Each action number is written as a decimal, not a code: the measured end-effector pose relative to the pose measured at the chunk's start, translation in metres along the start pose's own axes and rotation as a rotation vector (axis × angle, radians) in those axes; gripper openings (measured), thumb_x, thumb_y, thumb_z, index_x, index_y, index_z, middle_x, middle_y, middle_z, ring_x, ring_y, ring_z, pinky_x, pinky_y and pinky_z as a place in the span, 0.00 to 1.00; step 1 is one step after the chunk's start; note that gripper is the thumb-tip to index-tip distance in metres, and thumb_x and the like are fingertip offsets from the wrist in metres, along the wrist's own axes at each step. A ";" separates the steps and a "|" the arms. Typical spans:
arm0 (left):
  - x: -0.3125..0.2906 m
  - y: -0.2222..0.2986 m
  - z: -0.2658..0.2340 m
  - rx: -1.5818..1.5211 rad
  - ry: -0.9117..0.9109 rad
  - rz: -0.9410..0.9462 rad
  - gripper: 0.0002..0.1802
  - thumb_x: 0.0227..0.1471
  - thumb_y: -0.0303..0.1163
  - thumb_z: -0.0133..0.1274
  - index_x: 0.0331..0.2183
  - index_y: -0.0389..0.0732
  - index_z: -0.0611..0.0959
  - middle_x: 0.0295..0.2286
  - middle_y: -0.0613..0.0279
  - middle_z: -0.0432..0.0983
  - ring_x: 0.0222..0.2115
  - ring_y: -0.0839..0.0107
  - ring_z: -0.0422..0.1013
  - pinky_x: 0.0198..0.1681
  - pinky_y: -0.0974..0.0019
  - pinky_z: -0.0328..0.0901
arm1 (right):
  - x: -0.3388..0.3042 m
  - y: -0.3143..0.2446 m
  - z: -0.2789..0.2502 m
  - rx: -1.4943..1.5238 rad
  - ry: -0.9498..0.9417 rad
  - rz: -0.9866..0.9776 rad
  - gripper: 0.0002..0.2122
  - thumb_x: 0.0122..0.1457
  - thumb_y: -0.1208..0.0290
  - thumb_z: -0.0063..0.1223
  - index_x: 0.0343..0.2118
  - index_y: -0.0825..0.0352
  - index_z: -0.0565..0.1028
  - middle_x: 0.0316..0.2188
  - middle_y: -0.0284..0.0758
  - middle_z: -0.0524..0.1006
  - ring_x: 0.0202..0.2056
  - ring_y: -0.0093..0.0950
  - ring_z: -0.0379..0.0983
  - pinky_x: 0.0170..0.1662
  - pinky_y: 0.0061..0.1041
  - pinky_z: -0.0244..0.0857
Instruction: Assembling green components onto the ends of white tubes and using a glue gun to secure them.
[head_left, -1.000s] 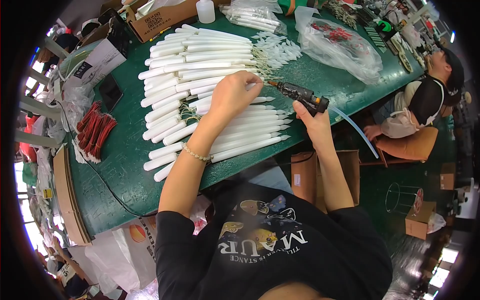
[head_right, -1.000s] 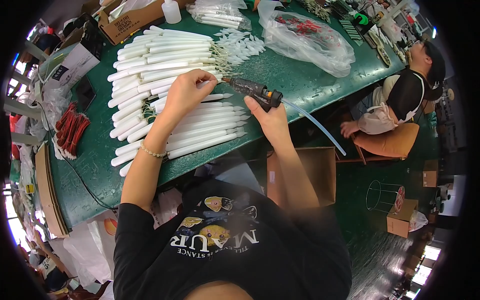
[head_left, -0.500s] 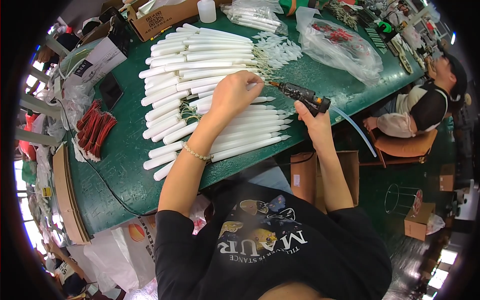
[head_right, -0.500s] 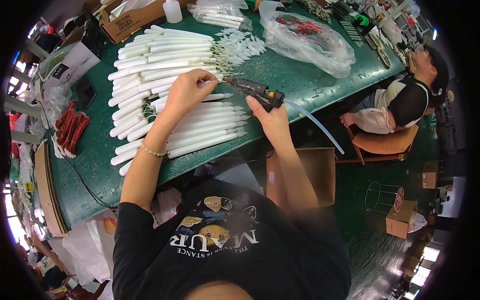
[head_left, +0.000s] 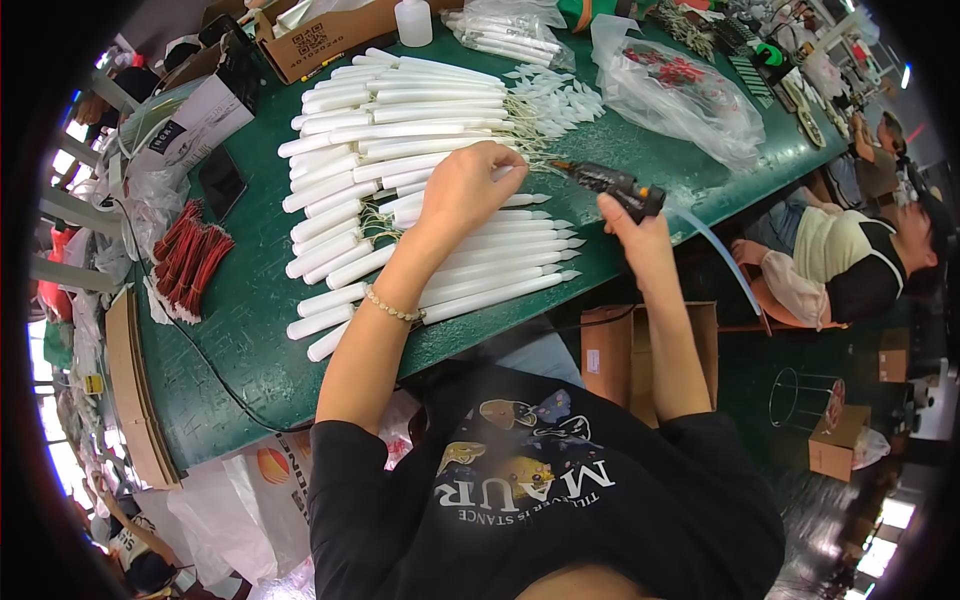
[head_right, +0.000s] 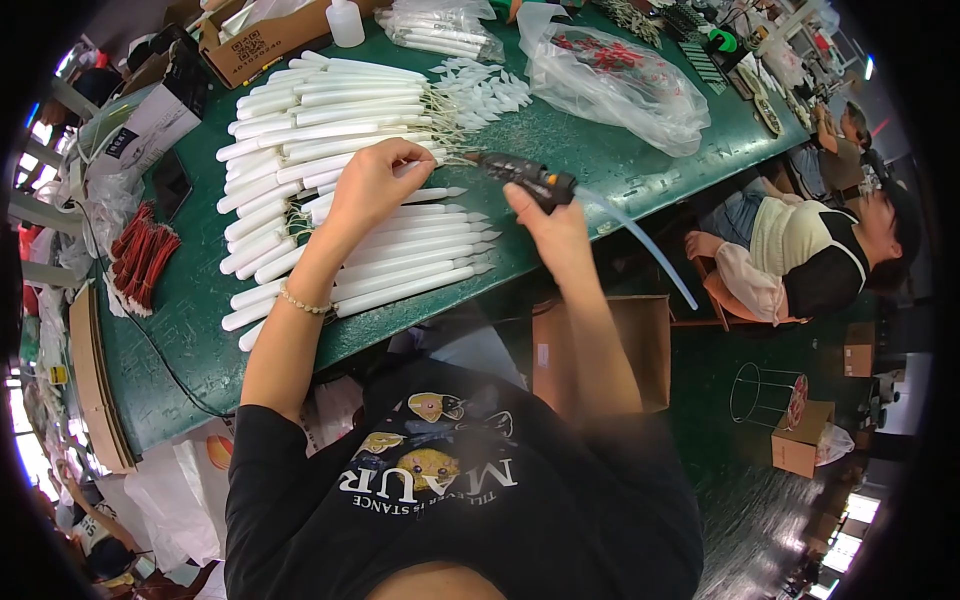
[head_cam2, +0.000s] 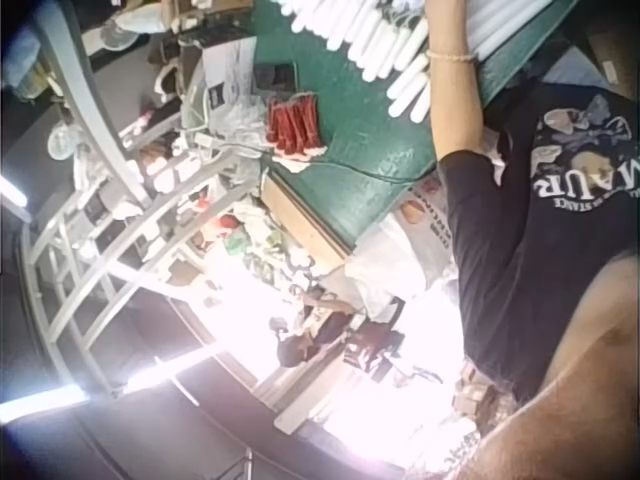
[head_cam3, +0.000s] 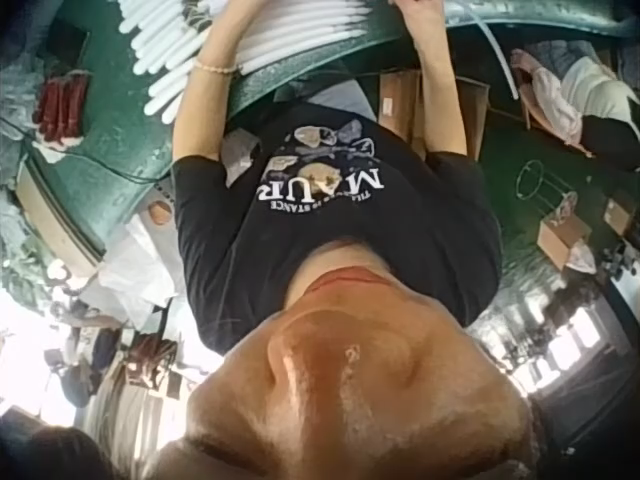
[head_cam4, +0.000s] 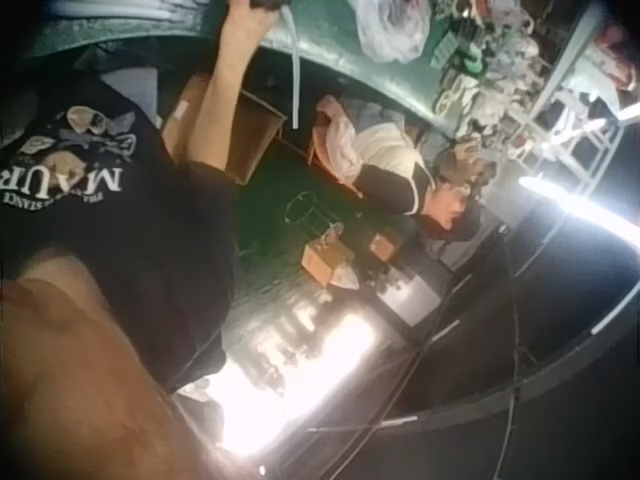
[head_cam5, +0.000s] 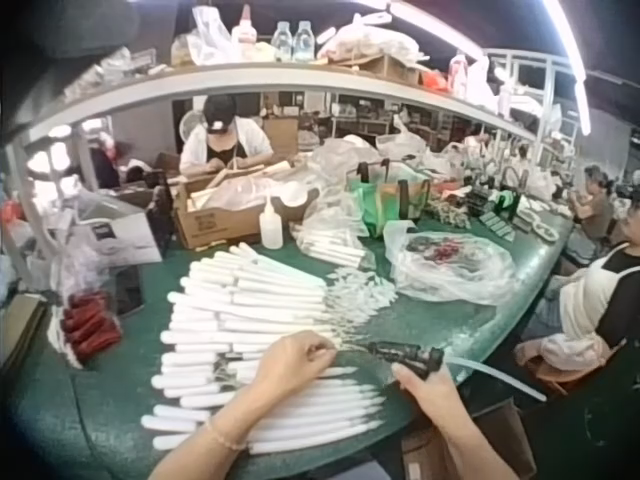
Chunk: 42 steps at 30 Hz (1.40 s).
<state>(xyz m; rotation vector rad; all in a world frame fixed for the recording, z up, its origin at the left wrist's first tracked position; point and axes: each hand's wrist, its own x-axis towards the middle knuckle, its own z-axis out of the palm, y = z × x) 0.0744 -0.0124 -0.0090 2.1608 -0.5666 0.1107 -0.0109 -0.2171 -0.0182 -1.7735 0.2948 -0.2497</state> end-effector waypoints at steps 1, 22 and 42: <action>0.001 0.000 0.000 -0.011 0.004 0.014 0.11 0.45 0.36 0.54 0.29 0.39 0.82 0.25 0.60 0.77 0.25 0.68 0.72 0.31 0.69 0.65 | 0.007 0.001 -0.011 -0.049 0.014 0.038 0.12 0.52 0.60 0.57 0.25 0.64 0.73 0.18 0.26 0.70 0.18 0.14 0.61 0.22 0.14 0.53; -0.003 0.001 -0.003 -0.045 0.006 0.035 0.09 0.44 0.36 0.53 0.27 0.42 0.83 0.26 0.57 0.76 0.26 0.58 0.72 0.30 0.62 0.66 | 0.112 -0.010 0.020 -0.703 -0.233 -0.684 0.06 0.51 0.71 0.52 0.31 0.67 0.74 0.28 0.39 0.74 0.30 0.36 0.71 0.34 0.29 0.64; -0.002 0.004 -0.019 -0.163 -0.135 0.027 0.10 0.47 0.31 0.53 0.30 0.33 0.80 0.27 0.60 0.76 0.28 0.74 0.70 0.36 0.72 0.64 | 0.050 -0.021 0.021 -0.135 -0.413 -0.262 0.07 0.55 0.74 0.52 0.35 0.71 0.71 0.27 0.27 0.72 0.28 0.14 0.68 0.30 0.13 0.62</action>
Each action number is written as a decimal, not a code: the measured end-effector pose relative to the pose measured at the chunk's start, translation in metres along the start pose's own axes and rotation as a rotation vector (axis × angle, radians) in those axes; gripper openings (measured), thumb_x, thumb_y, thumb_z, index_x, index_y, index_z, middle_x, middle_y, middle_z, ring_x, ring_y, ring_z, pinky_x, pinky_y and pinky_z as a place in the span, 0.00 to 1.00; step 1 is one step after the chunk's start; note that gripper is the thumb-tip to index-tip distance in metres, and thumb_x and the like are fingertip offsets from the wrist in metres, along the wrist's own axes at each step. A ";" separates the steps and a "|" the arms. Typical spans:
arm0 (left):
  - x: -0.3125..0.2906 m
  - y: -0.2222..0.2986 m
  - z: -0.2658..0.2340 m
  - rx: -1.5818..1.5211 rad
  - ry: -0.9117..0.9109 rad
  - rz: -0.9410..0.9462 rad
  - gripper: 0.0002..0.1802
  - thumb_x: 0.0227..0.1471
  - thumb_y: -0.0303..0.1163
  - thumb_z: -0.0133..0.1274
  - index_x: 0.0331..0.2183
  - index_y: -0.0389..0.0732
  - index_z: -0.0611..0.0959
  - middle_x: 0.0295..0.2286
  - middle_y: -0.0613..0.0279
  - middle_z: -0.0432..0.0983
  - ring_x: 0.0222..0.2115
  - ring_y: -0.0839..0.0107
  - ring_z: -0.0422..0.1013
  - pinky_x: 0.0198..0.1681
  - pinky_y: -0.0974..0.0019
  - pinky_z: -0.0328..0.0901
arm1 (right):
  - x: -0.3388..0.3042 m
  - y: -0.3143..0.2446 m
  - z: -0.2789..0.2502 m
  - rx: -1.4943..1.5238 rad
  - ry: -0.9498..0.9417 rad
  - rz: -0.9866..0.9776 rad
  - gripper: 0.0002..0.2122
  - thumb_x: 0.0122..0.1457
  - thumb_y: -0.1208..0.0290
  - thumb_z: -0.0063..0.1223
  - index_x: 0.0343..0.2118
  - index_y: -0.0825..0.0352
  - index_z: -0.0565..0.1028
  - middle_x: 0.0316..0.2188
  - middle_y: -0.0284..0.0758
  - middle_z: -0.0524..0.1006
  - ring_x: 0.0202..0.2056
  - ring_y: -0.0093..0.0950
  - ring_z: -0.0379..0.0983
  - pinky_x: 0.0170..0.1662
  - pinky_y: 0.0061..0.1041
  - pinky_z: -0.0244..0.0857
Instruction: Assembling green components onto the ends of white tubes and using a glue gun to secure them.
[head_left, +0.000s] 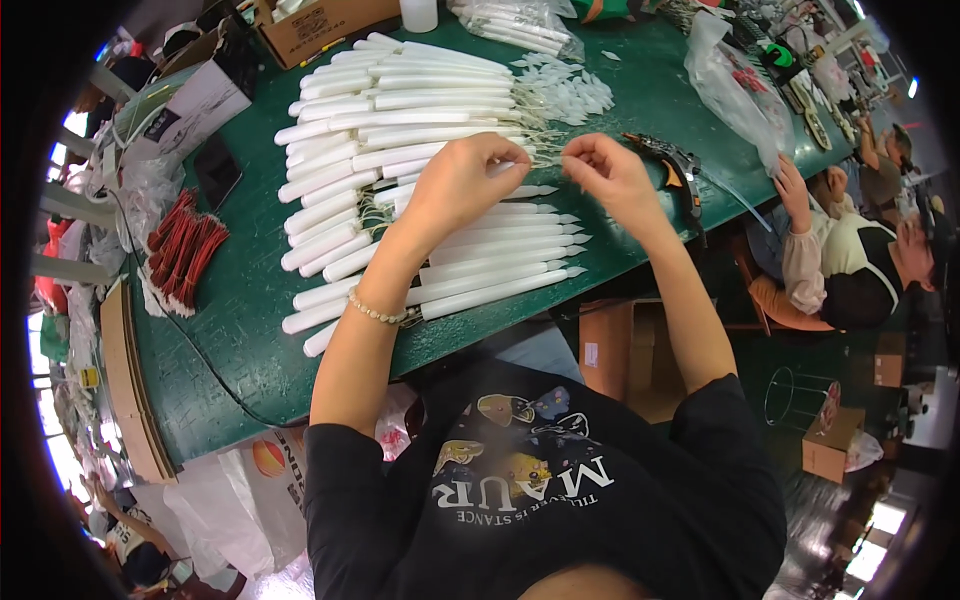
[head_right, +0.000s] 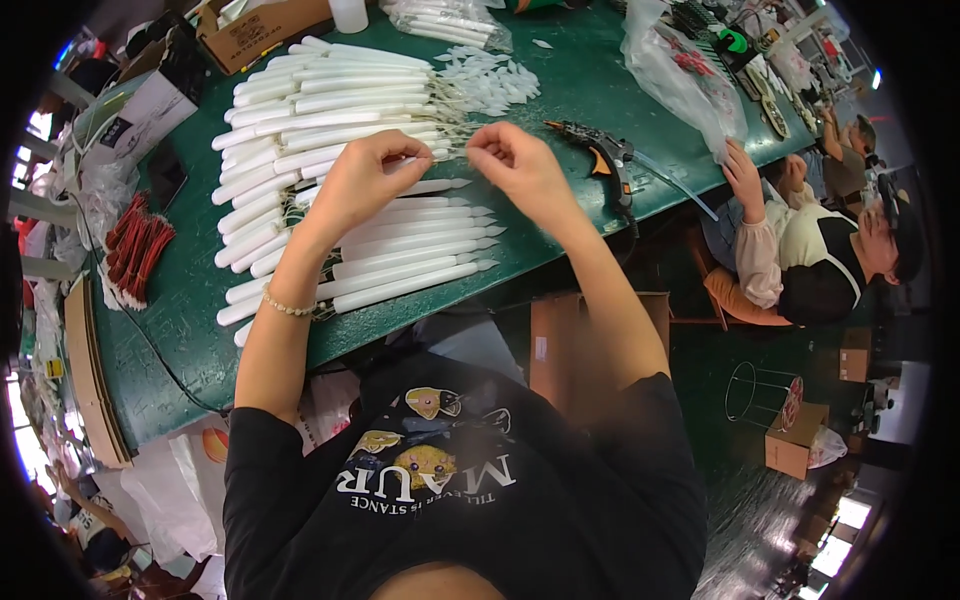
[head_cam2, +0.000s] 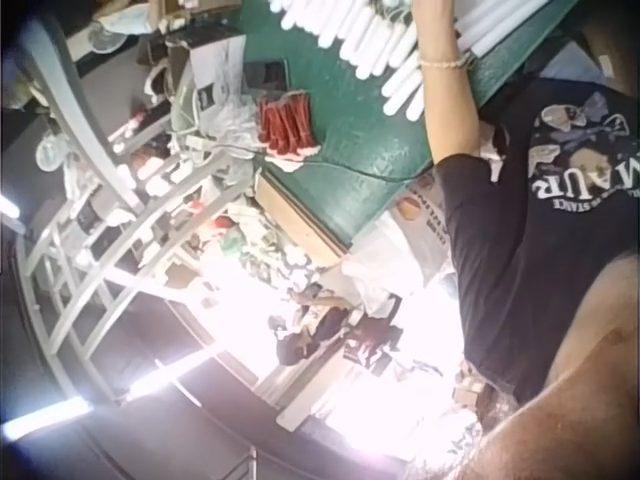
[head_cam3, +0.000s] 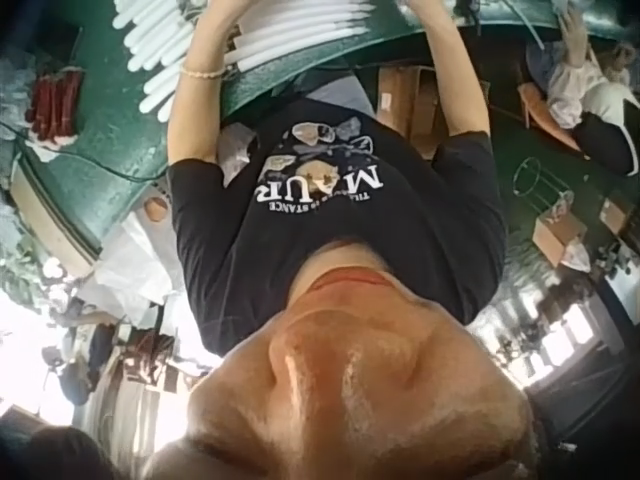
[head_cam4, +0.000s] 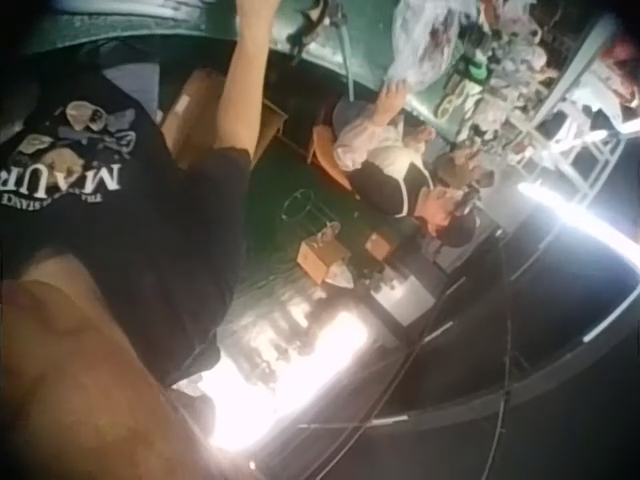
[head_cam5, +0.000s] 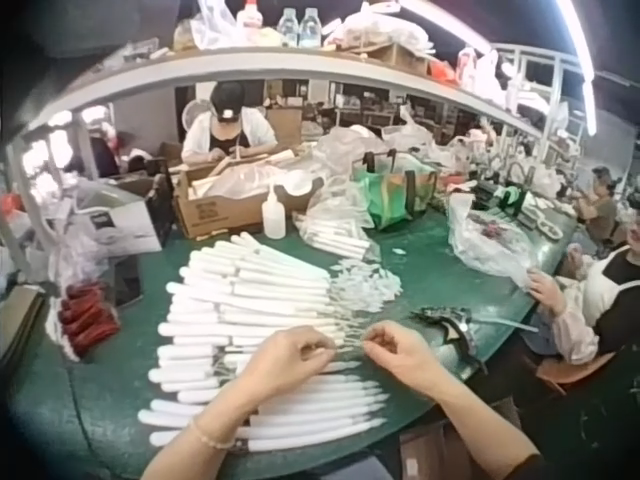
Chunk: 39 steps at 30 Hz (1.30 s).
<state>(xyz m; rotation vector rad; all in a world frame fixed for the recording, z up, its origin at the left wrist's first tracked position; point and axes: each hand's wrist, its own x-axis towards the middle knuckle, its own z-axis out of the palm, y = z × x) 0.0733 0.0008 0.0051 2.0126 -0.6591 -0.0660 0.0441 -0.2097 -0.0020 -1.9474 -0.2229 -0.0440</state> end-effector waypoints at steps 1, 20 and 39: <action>0.000 0.002 0.000 -0.005 -0.009 0.019 0.10 0.47 0.31 0.53 0.30 0.33 0.80 0.27 0.60 0.76 0.28 0.74 0.70 0.36 0.72 0.64 | -0.002 -0.002 0.000 0.090 -0.020 0.044 0.08 0.55 0.74 0.52 0.35 0.70 0.71 0.27 0.28 0.73 0.28 0.14 0.68 0.30 0.13 0.62; 0.002 0.001 0.000 -0.091 -0.019 -0.027 0.09 0.50 0.28 0.52 0.30 0.31 0.79 0.24 0.68 0.73 0.25 0.83 0.64 0.31 0.79 0.61 | 0.006 0.049 -0.183 -0.152 0.726 -0.139 0.12 0.58 0.67 0.46 0.41 0.69 0.72 0.28 0.33 0.77 0.25 0.17 0.71 0.24 0.16 0.66; 0.000 0.004 0.001 -0.066 -0.017 -0.020 0.08 0.49 0.27 0.52 0.30 0.31 0.79 0.25 0.64 0.74 0.26 0.80 0.67 0.33 0.77 0.63 | 0.048 0.080 -0.213 -0.380 0.365 -0.089 0.10 0.57 0.69 0.48 0.33 0.71 0.73 0.25 0.32 0.75 0.28 0.20 0.71 0.34 0.19 0.64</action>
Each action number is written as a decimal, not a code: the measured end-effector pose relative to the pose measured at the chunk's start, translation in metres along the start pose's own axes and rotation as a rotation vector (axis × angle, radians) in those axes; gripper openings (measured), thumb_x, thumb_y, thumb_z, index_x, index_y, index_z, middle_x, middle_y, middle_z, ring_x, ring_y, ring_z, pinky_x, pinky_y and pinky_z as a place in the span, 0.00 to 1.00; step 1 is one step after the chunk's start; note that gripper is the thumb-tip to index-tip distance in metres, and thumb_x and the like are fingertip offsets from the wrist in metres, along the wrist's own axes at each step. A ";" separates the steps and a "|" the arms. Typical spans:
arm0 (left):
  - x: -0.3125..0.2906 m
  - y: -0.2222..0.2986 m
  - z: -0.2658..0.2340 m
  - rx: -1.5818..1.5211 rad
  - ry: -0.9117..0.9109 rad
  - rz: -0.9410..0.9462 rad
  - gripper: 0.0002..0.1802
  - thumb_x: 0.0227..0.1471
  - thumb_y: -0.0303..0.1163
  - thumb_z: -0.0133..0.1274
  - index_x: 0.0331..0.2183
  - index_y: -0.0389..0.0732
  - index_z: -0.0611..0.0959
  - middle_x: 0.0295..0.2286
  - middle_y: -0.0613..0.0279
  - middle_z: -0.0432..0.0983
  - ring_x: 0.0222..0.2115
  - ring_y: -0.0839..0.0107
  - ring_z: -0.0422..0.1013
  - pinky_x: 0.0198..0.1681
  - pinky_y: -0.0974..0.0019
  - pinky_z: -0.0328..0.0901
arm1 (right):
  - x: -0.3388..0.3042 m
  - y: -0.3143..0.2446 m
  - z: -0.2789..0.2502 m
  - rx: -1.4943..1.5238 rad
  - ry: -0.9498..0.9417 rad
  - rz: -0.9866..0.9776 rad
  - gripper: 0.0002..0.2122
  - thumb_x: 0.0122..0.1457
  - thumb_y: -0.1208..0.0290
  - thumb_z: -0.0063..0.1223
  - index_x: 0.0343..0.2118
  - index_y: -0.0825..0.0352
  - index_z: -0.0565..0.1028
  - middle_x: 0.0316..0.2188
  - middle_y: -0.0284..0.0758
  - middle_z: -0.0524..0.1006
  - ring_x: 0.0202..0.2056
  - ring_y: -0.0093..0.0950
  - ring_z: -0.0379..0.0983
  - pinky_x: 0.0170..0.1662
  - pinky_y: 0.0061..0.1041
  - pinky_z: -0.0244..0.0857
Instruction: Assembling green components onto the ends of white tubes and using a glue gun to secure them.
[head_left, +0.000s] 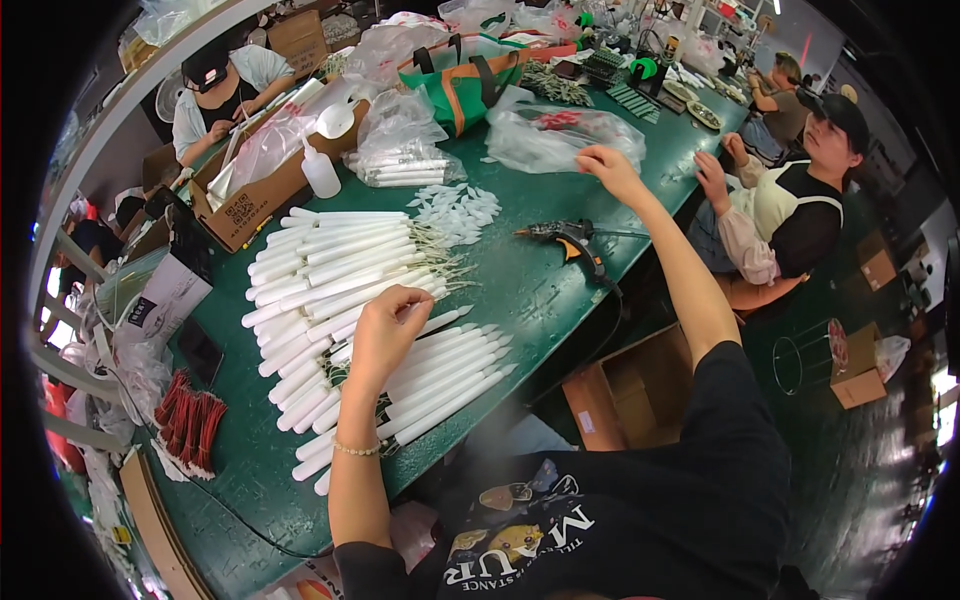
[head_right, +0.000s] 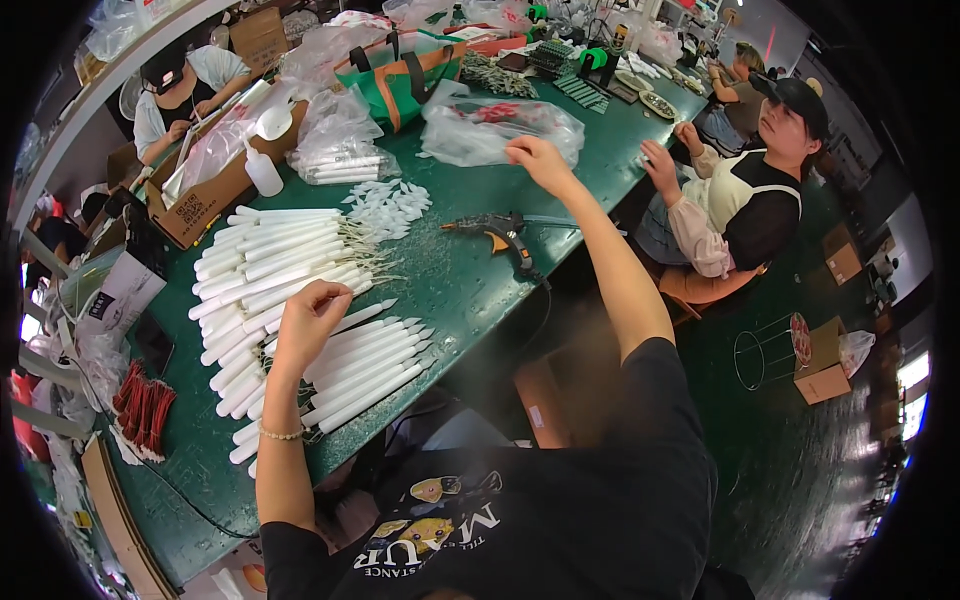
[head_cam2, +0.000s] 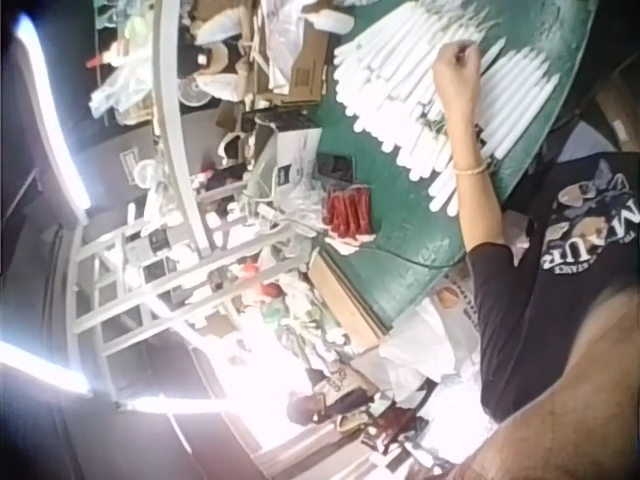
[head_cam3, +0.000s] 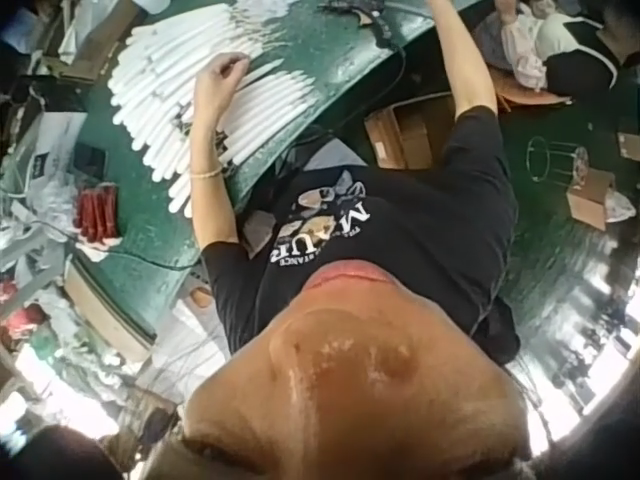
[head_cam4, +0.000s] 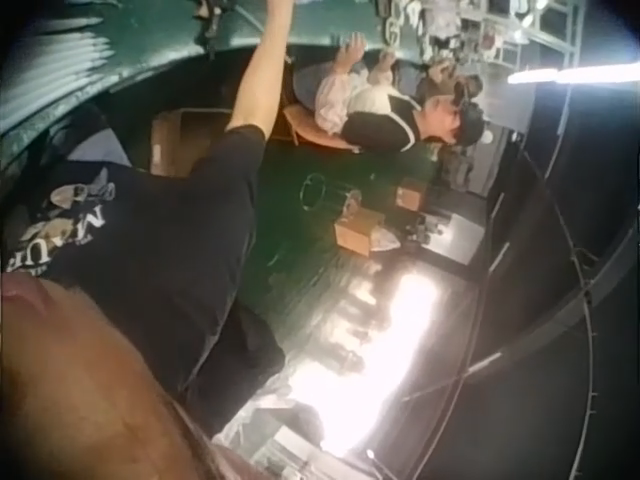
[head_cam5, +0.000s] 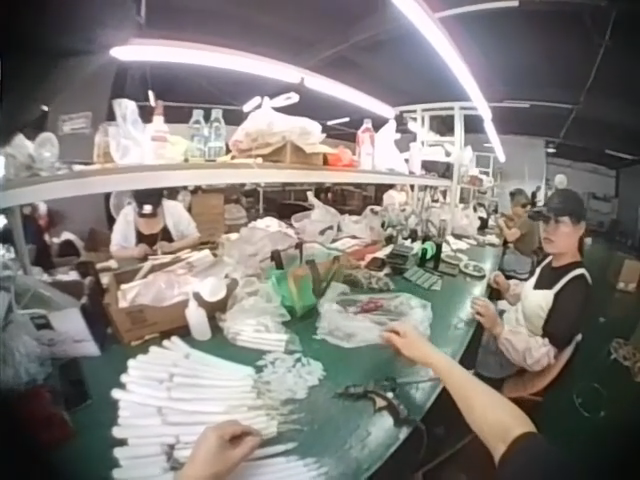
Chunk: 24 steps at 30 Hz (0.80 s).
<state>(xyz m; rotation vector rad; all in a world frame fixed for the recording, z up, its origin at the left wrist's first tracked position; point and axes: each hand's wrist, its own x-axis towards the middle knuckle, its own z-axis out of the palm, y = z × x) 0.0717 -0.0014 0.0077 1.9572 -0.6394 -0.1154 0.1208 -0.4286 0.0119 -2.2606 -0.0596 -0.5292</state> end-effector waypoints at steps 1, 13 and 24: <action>0.000 -0.001 -0.002 -0.008 0.004 0.000 0.08 0.49 0.27 0.52 0.30 0.31 0.79 0.25 0.64 0.74 0.27 0.79 0.68 0.33 0.76 0.63 | 0.002 -0.007 0.007 0.062 -0.037 -0.019 0.10 0.57 0.69 0.47 0.33 0.71 0.73 0.25 0.31 0.75 0.28 0.20 0.70 0.34 0.19 0.64; 0.002 -0.017 0.003 0.124 0.070 0.083 0.09 0.41 0.35 0.52 0.26 0.42 0.82 0.25 0.59 0.76 0.27 0.60 0.72 0.31 0.61 0.66 | -0.009 -0.198 0.013 0.358 0.171 -0.210 0.12 0.59 0.72 0.48 0.42 0.72 0.72 0.33 0.33 0.75 0.36 0.20 0.70 0.45 0.19 0.61; -0.003 -0.057 0.018 -0.141 0.158 0.352 0.10 0.38 0.36 0.54 0.25 0.42 0.82 0.24 0.51 0.76 0.28 0.54 0.73 0.33 0.58 0.66 | -0.100 -0.413 0.219 0.779 -0.585 -0.710 0.09 0.55 0.80 0.45 0.39 0.74 0.70 0.37 0.35 0.71 0.41 0.26 0.69 0.47 0.23 0.63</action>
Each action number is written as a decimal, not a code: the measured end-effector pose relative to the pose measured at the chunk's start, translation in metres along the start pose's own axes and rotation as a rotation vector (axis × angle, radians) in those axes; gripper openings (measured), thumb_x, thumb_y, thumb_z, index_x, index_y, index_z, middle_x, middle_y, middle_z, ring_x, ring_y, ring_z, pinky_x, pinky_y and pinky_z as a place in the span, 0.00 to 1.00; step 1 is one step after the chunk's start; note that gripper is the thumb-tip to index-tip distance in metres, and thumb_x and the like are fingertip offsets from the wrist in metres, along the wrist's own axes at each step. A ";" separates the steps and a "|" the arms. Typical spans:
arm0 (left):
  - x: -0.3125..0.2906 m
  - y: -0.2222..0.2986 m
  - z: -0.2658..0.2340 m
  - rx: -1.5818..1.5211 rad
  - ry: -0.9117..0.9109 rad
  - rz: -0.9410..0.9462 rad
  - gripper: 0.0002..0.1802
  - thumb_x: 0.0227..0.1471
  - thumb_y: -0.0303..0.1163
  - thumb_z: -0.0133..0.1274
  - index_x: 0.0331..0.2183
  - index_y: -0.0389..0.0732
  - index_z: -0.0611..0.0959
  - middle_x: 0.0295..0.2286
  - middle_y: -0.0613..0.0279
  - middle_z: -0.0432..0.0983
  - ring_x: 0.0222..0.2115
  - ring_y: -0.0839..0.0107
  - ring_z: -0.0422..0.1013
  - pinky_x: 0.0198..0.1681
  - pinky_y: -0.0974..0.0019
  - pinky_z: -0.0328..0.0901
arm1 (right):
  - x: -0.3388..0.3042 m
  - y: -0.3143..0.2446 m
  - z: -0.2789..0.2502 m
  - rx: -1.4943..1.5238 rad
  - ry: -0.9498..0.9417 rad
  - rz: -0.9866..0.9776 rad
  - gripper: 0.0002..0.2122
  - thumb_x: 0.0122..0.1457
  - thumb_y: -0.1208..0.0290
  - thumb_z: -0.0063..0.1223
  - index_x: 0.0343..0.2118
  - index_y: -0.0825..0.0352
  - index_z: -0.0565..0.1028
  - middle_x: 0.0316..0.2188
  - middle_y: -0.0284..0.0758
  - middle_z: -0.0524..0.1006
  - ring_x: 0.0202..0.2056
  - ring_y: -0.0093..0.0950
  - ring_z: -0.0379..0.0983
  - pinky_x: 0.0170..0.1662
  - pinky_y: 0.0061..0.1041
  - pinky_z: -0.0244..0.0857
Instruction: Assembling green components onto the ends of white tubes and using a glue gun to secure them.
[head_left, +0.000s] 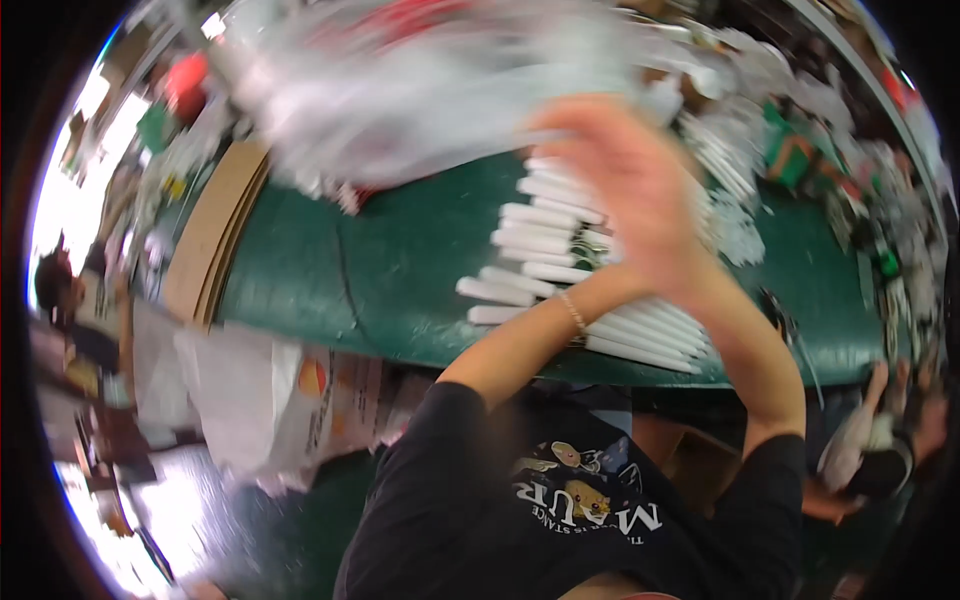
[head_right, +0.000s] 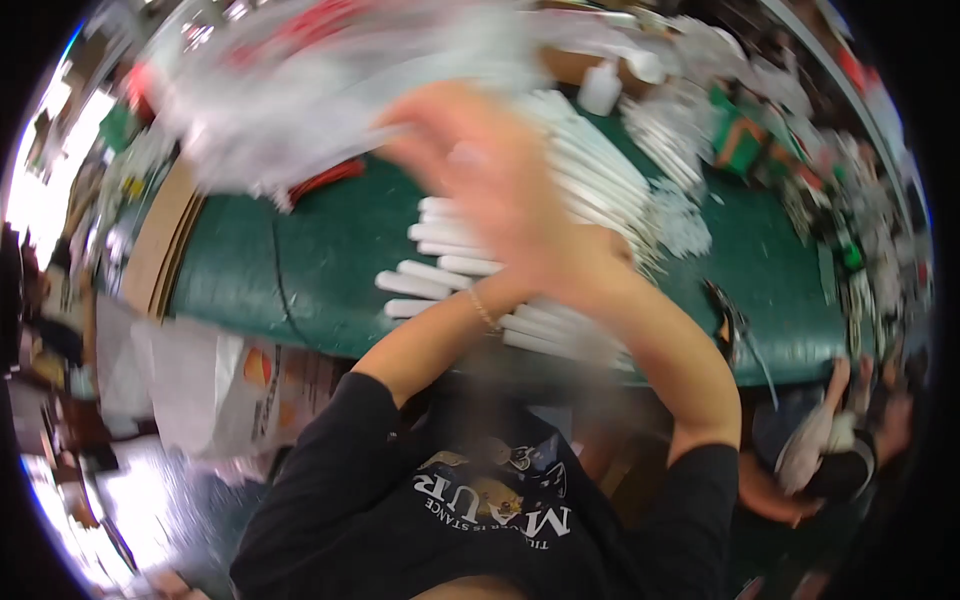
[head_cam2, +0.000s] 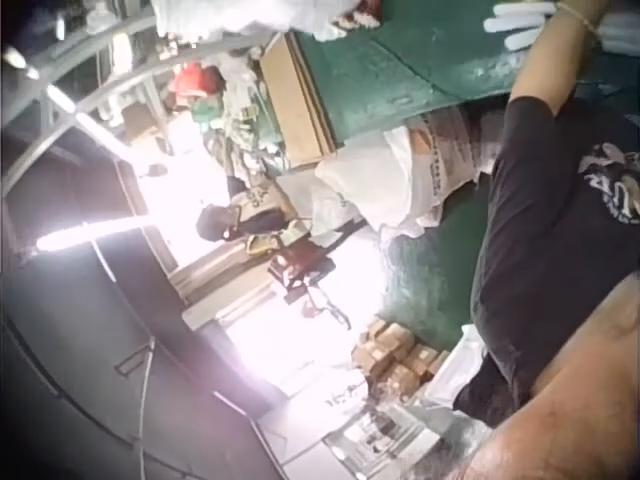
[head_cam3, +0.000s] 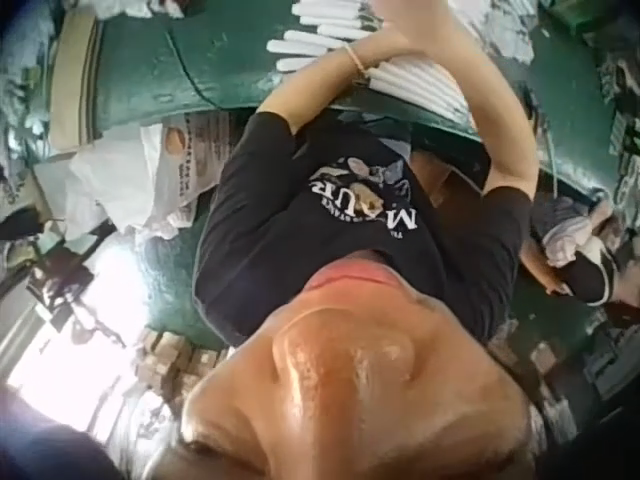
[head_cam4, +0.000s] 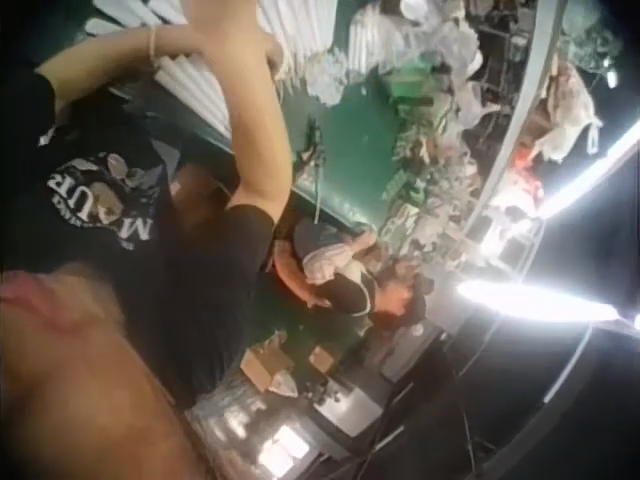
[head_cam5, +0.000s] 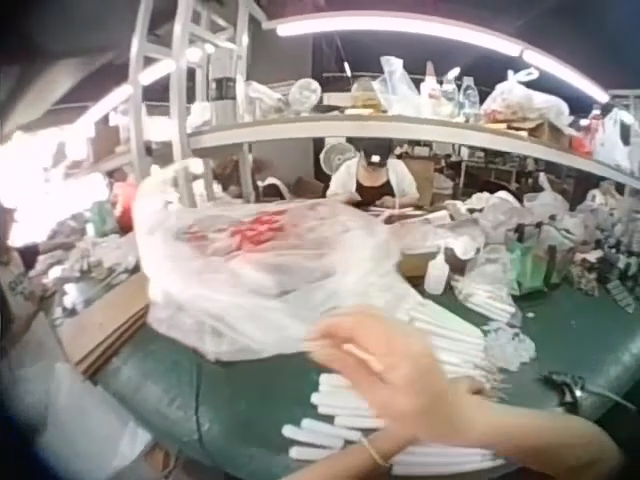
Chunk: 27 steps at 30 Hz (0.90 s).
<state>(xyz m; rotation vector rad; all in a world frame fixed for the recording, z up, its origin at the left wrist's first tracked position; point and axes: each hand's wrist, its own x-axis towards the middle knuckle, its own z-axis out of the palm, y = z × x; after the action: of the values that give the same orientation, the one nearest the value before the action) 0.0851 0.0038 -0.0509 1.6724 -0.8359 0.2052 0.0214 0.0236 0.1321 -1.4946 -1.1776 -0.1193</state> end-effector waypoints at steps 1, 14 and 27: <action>0.017 0.010 0.007 0.081 -0.127 -0.172 0.11 0.39 0.36 0.54 0.26 0.41 0.82 0.25 0.50 0.76 0.29 0.53 0.73 0.34 0.58 0.66 | 0.005 0.024 0.007 -0.057 -0.040 -0.002 0.09 0.54 0.77 0.46 0.38 0.72 0.71 0.36 0.34 0.70 0.41 0.25 0.68 0.46 0.26 0.64; 0.017 0.029 -0.017 0.237 -0.164 -0.369 0.11 0.46 0.33 0.53 0.31 0.37 0.81 0.27 0.54 0.76 0.26 0.65 0.72 0.33 0.68 0.65 | -0.017 0.070 0.103 -0.100 -0.253 0.077 0.07 0.46 0.67 0.55 0.24 0.66 0.76 0.23 0.38 0.76 0.28 0.38 0.73 0.31 0.35 0.64; 0.012 0.029 -0.020 0.132 -0.169 -0.243 0.08 0.46 0.29 0.54 0.29 0.33 0.80 0.22 0.58 0.75 0.23 0.73 0.69 0.29 0.72 0.63 | -0.187 0.027 -0.106 0.098 0.618 0.513 0.08 0.59 0.72 0.47 0.39 0.69 0.72 0.27 0.28 0.74 0.28 0.14 0.68 0.29 0.13 0.62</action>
<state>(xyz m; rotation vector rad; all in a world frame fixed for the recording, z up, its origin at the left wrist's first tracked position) 0.0822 0.0154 -0.0159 1.9185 -0.7485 -0.0508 0.0044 -0.1648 0.0264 -1.4776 -0.2906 -0.1548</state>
